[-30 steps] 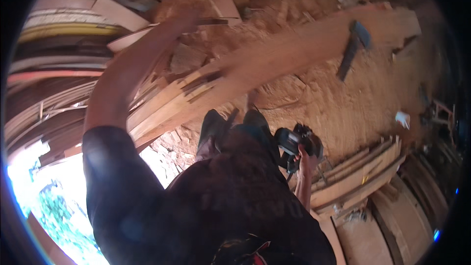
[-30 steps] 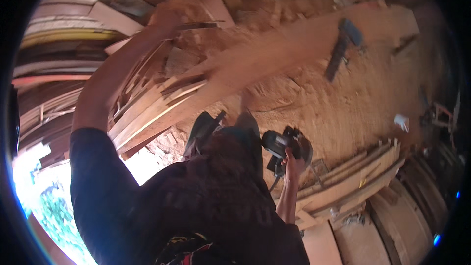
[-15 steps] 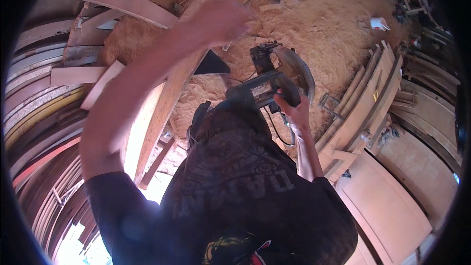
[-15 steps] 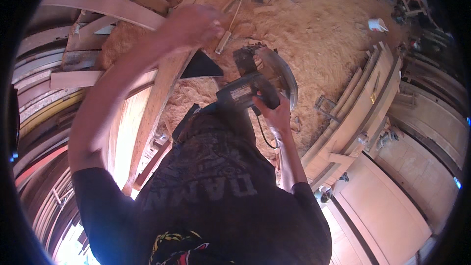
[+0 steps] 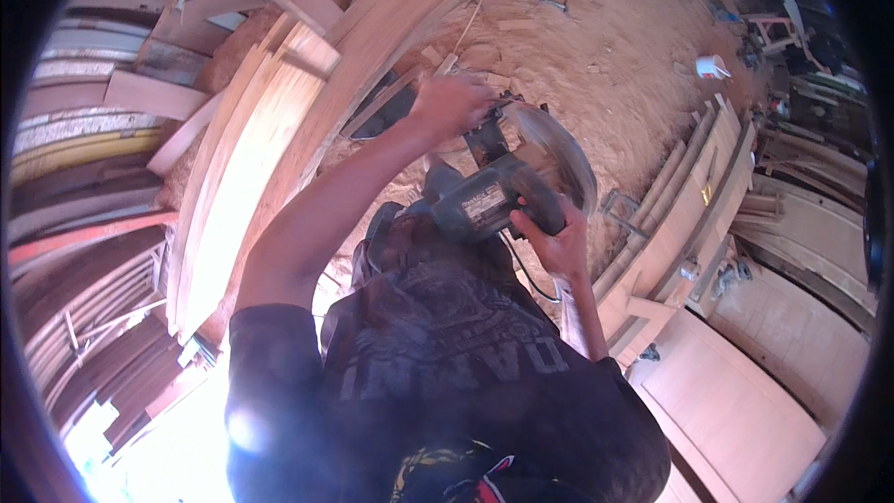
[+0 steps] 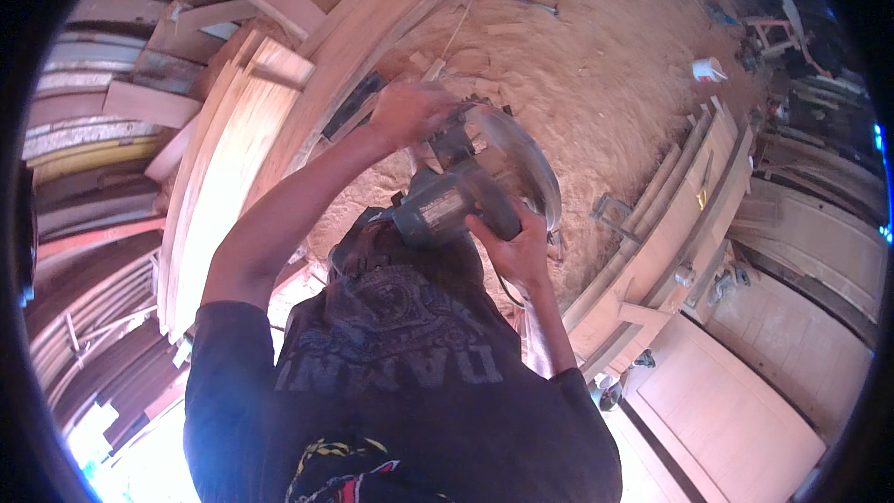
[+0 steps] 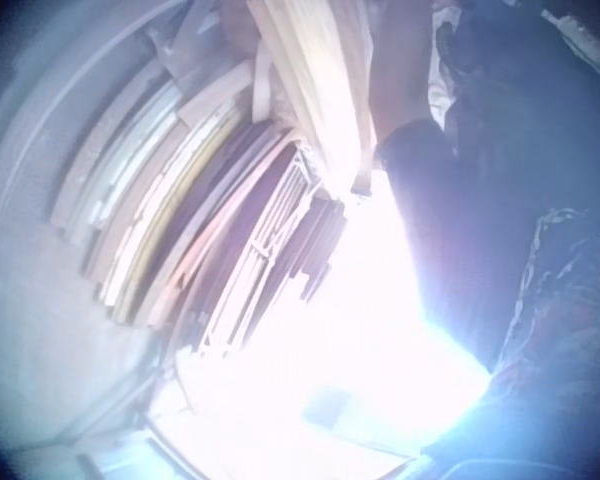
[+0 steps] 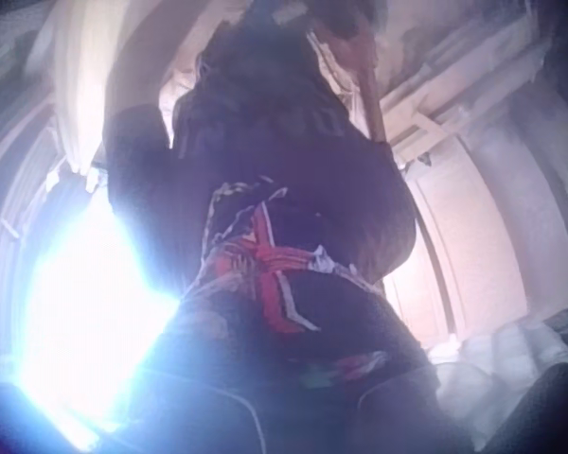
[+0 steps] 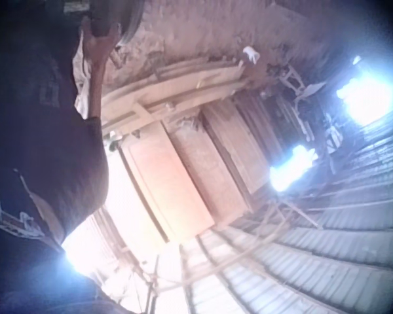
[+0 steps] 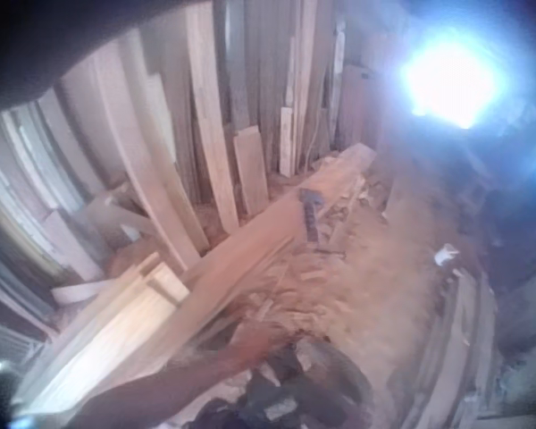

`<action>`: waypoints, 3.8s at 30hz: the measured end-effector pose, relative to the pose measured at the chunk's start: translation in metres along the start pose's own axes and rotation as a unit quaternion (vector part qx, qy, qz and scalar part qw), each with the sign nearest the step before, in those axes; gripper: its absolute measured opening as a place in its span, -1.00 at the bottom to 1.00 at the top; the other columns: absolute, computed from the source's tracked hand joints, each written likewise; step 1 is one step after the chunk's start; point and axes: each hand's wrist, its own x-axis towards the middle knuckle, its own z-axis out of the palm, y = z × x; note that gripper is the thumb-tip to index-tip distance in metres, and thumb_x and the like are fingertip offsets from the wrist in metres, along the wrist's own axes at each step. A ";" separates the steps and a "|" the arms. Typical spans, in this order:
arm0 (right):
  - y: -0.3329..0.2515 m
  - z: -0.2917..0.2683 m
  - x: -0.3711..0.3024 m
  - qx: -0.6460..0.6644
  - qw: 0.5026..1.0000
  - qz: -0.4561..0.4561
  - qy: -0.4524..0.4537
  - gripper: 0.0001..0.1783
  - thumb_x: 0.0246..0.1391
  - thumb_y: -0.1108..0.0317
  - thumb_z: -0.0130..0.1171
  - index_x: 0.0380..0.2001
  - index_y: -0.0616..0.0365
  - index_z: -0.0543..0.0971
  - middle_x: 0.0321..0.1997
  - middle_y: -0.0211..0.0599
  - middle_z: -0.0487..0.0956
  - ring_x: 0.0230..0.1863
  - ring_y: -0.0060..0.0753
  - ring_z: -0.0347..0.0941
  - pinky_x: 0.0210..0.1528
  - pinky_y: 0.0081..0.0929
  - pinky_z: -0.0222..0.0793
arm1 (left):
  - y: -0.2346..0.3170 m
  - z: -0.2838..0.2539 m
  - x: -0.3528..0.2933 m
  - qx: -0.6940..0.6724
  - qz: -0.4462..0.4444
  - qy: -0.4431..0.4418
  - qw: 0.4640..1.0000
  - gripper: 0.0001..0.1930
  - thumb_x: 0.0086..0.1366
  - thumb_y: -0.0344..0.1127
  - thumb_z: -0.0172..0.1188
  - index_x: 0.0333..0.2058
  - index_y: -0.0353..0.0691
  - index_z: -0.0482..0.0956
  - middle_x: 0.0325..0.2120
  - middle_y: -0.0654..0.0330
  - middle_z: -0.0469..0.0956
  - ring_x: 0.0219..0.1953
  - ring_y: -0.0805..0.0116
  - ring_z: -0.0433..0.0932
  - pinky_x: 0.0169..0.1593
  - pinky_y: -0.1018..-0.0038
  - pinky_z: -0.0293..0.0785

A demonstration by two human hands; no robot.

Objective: The person uses a chisel and mallet to carve a wooden plank, repeatedly striking the chisel to remove wood and shape the piece. The person then applies glue to the carved wood.

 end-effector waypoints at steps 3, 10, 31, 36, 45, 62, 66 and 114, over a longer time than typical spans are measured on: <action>0.007 0.000 -0.018 0.009 1.000 0.010 0.001 -0.65 0.06 0.29 0.57 -0.14 0.23 0.73 -0.27 -0.32 0.73 -0.23 -0.51 0.61 -0.13 -0.46 0.50 | 0.018 0.008 -0.013 -0.003 -0.001 0.008 1.000 -0.81 0.35 -0.14 0.19 -0.15 0.02 0.69 -0.16 0.24 0.67 -0.01 0.14 0.66 -0.04 0.11 0.59; 0.014 -0.006 -0.047 0.003 1.000 -0.002 0.015 -0.61 0.06 0.24 0.58 -0.13 0.26 0.73 -0.32 -0.34 0.72 -0.29 -0.55 0.57 -0.21 -0.47 0.48 | 0.045 0.010 -0.026 -0.010 -0.018 0.029 0.999 -0.79 0.38 -0.13 0.16 -0.12 -0.01 0.66 -0.10 0.24 0.65 0.00 0.13 0.66 0.00 0.08 0.59; 0.071 -0.059 -0.040 0.148 0.964 0.186 0.119 -0.71 0.15 0.33 0.50 -0.12 0.19 0.66 -0.54 -0.58 0.48 -0.60 -0.70 0.33 -0.54 -0.56 0.20 | -0.091 0.054 -0.171 -0.264 -0.308 0.059 0.912 -0.51 0.51 -0.15 0.24 0.23 -0.42 0.49 0.16 -0.07 0.60 0.16 0.24 0.61 0.22 0.29 0.53; 0.149 -0.094 -0.040 0.176 0.930 0.265 0.182 -0.77 0.16 0.30 0.47 -0.24 0.17 0.64 -0.56 -0.56 0.49 -0.63 -0.66 0.36 -0.60 -0.58 0.22 | -0.127 0.158 -0.373 -0.405 -0.586 0.030 0.702 -0.76 0.44 -0.16 0.34 -0.09 -0.19 0.68 -0.39 0.24 0.66 -0.38 0.35 0.61 -0.30 0.31 0.54; 0.274 -0.191 0.042 0.217 0.875 0.383 0.199 -0.79 0.16 0.29 0.43 -0.28 0.14 0.61 -0.53 -0.46 0.52 -0.63 -0.57 0.45 -0.62 -0.52 0.35 | -0.072 0.138 -0.214 -0.466 -0.672 0.009 0.576 -0.60 0.43 -0.10 0.30 0.12 -0.18 0.57 -0.08 0.14 0.69 -0.14 0.21 0.76 -0.25 0.28 0.65; 0.663 -0.273 0.449 -0.143 0.958 0.249 0.022 -0.12 -0.09 -0.03 0.61 0.22 0.21 0.52 0.07 0.10 0.69 0.13 0.20 0.61 0.12 -0.04 0.53 | 0.077 0.108 0.046 -0.260 -0.716 -0.156 0.629 -0.53 0.57 -0.11 0.15 0.28 -0.29 0.46 -0.06 0.08 0.69 -0.02 0.31 0.72 -0.05 0.41 0.66; 0.696 -0.272 0.498 -0.197 0.942 0.271 -0.009 -0.09 0.02 -0.01 0.51 0.36 0.11 0.39 0.19 0.14 0.62 0.22 0.19 0.56 0.22 0.01 0.48 | 0.034 0.086 -0.094 -0.353 -0.755 -0.117 0.539 -0.55 0.58 -0.07 0.13 0.29 -0.19 0.47 0.02 0.10 0.66 0.01 0.26 0.71 -0.05 0.37 0.64; -0.075 0.277 0.279 0.067 0.942 -0.179 -0.277 -0.21 0.55 -0.22 -0.33 0.30 0.35 0.41 0.34 0.04 0.48 0.38 -0.10 0.36 0.43 -0.19 0.19 | -0.110 -0.184 -0.436 0.159 -0.507 0.158 0.832 0.02 -0.17 0.10 0.70 0.25 -0.19 0.46 0.08 -0.08 0.62 0.14 -0.11 0.58 0.22 0.00 0.45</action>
